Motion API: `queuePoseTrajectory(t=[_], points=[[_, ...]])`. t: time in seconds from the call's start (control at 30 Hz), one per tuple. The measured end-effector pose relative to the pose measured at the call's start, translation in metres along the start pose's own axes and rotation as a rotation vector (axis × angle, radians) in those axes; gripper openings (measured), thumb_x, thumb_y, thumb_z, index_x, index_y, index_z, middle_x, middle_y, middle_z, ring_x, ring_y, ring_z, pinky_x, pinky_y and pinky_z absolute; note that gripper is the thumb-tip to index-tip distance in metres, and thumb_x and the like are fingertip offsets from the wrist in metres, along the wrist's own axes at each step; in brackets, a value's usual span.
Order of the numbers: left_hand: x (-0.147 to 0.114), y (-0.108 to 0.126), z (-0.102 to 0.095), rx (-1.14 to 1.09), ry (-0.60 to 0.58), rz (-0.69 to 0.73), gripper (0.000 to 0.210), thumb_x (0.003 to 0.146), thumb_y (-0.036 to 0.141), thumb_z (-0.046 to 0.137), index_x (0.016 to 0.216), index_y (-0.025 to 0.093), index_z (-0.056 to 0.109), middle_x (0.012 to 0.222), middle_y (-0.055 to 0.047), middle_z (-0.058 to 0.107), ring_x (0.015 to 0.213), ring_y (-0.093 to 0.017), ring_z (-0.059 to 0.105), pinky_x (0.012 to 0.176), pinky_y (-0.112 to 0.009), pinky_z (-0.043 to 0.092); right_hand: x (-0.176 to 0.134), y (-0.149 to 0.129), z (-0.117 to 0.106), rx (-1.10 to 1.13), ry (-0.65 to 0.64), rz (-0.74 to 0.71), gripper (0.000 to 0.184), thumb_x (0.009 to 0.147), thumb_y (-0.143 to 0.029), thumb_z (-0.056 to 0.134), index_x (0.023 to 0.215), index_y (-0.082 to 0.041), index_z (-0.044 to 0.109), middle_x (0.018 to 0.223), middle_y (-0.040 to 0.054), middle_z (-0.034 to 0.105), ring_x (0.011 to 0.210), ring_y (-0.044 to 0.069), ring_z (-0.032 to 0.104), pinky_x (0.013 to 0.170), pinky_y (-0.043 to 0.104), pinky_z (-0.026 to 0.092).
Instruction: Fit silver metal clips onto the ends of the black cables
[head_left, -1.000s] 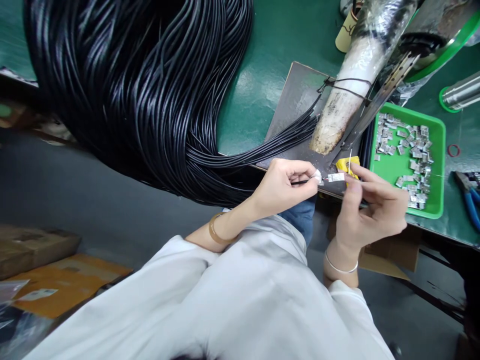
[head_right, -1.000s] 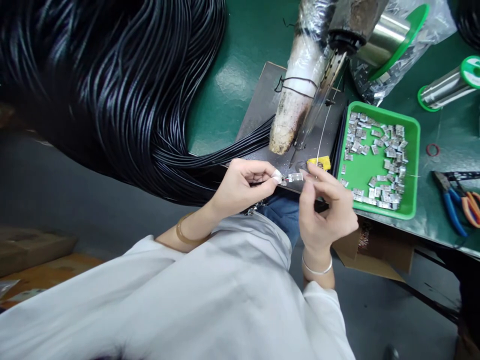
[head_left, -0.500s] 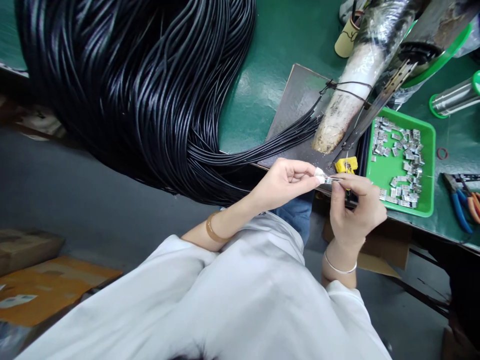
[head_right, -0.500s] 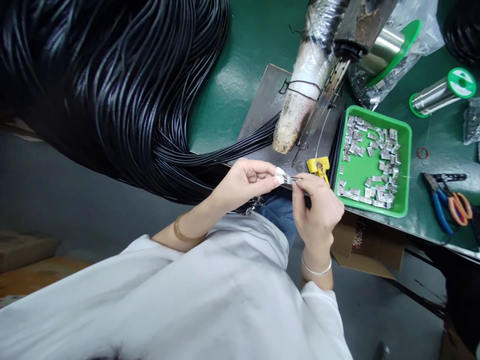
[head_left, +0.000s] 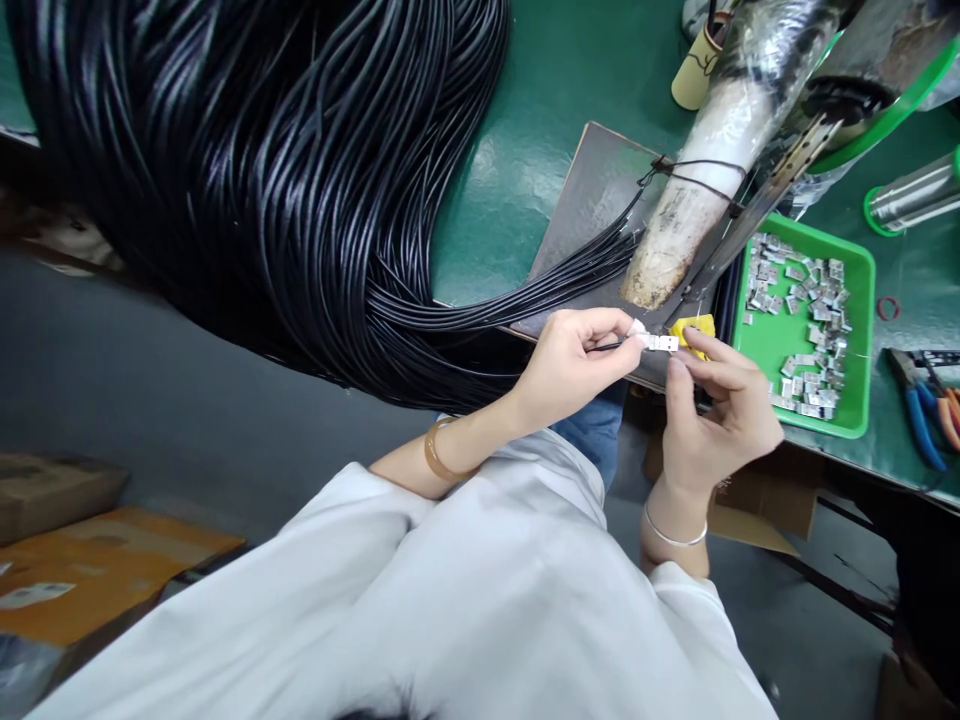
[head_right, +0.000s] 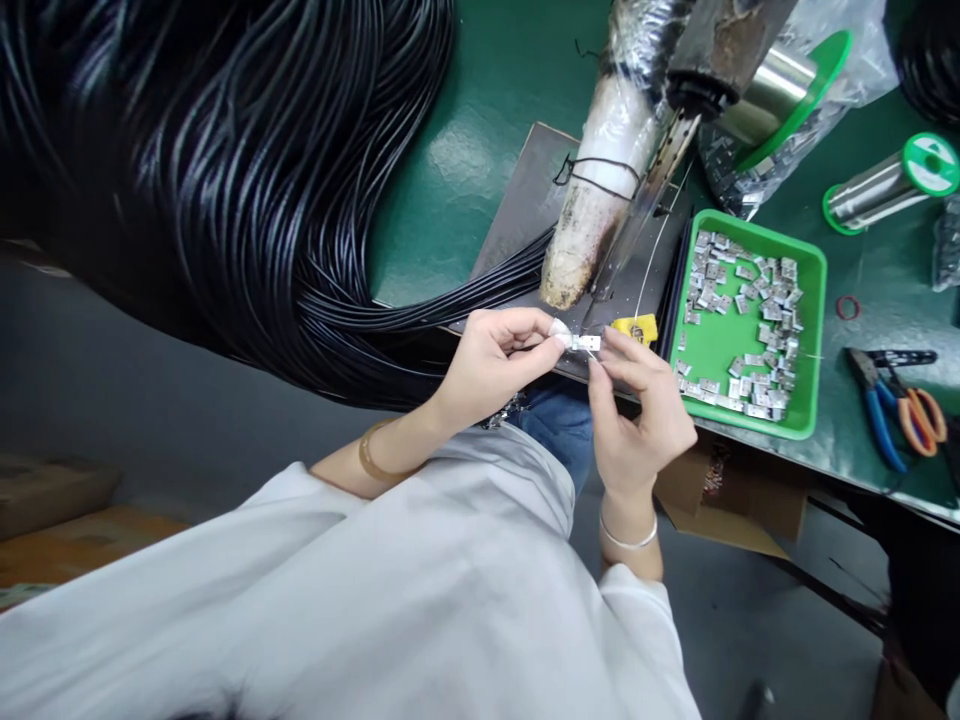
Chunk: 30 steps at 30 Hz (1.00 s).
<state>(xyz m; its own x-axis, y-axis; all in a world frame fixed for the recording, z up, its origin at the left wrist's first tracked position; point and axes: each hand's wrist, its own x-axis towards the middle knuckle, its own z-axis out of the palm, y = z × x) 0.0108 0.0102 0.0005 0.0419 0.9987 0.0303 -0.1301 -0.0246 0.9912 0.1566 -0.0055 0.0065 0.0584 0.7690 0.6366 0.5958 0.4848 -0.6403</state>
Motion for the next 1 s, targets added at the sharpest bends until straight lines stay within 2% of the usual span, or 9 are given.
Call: queuePoseTrajectory(t=[0.1,0.4,0.6,0.8,0.9,0.97,1.0], points=[[0.001,0.001,0.002,0.072,0.037,0.037,0.022,0.087,0.03,0.062,0.072,0.013,0.064,0.057,0.004,0.04,0.053,-0.005,0.03,0.048,-0.021,0.022,0.001,0.002,0.001,-0.04,-0.068,-0.026,0.014,0.082,-0.014,0.073,0.092,-0.021,0.066,0.107,0.0038,0.076,0.096,0.02,0.075,0.082,0.036,0.065],[0.001,0.008,0.002,0.149,0.081,0.2,0.017,0.087,0.025,0.062,0.076,0.012,0.068,0.055,0.006,0.04,0.048,-0.003,0.028,0.046,-0.02,0.023,0.013,-0.006,0.002,-0.113,-0.056,-0.131,0.013,0.081,-0.013,0.073,0.089,-0.023,0.069,0.102,0.0016,0.077,0.096,0.02,0.075,0.083,0.037,0.065],[0.0,0.008,0.0,0.138,0.051,0.164,0.018,0.087,0.026,0.062,0.078,0.012,0.069,0.057,0.005,0.043,0.049,-0.003,0.028,0.044,-0.018,0.022,0.008,-0.008,-0.004,-0.054,-0.091,-0.133,0.018,0.078,-0.009,0.073,0.089,-0.021,0.064,0.115,0.0053,0.075,0.095,0.019,0.075,0.08,0.034,0.066],[-0.005,0.001,-0.002,0.204,0.016,0.108,0.02,0.088,0.027,0.06,0.077,0.011,0.068,0.055,0.005,0.04,0.049,-0.003,0.029,0.047,-0.02,0.021,0.003,-0.007,-0.001,-0.038,-0.122,-0.122,0.02,0.076,-0.005,0.073,0.085,-0.019,0.063,0.108,0.0057,0.076,0.099,0.02,0.075,0.085,0.033,0.063],[-0.007,0.004,-0.003,0.246,0.007,0.118,0.017,0.087,0.025,0.061,0.079,0.012,0.068,0.054,0.007,0.036,0.049,-0.003,0.028,0.048,-0.019,0.022,0.001,-0.003,-0.003,0.007,-0.085,-0.003,0.014,0.083,-0.012,0.07,0.091,-0.021,0.063,0.103,0.0034,0.077,0.093,0.02,0.076,0.075,0.032,0.062],[-0.008,0.007,-0.005,0.285,-0.031,0.135,0.015,0.086,0.022,0.06,0.078,0.012,0.068,0.053,0.008,0.034,0.049,-0.003,0.027,0.049,-0.019,0.023,-0.003,0.003,-0.016,0.004,0.024,0.095,0.006,0.089,-0.021,0.065,0.094,-0.022,0.062,0.09,-0.0005,0.075,0.073,0.015,0.074,0.058,0.028,0.056],[-0.01,0.009,-0.006,0.32,-0.067,0.147,0.015,0.085,0.02,0.06,0.076,0.012,0.068,0.052,0.008,0.033,0.05,-0.004,0.026,0.05,-0.02,0.023,-0.005,0.006,-0.028,-0.009,0.078,0.135,0.003,0.092,-0.026,0.061,0.093,-0.023,0.061,0.079,-0.0031,0.071,0.059,0.012,0.068,0.049,0.027,0.05]])
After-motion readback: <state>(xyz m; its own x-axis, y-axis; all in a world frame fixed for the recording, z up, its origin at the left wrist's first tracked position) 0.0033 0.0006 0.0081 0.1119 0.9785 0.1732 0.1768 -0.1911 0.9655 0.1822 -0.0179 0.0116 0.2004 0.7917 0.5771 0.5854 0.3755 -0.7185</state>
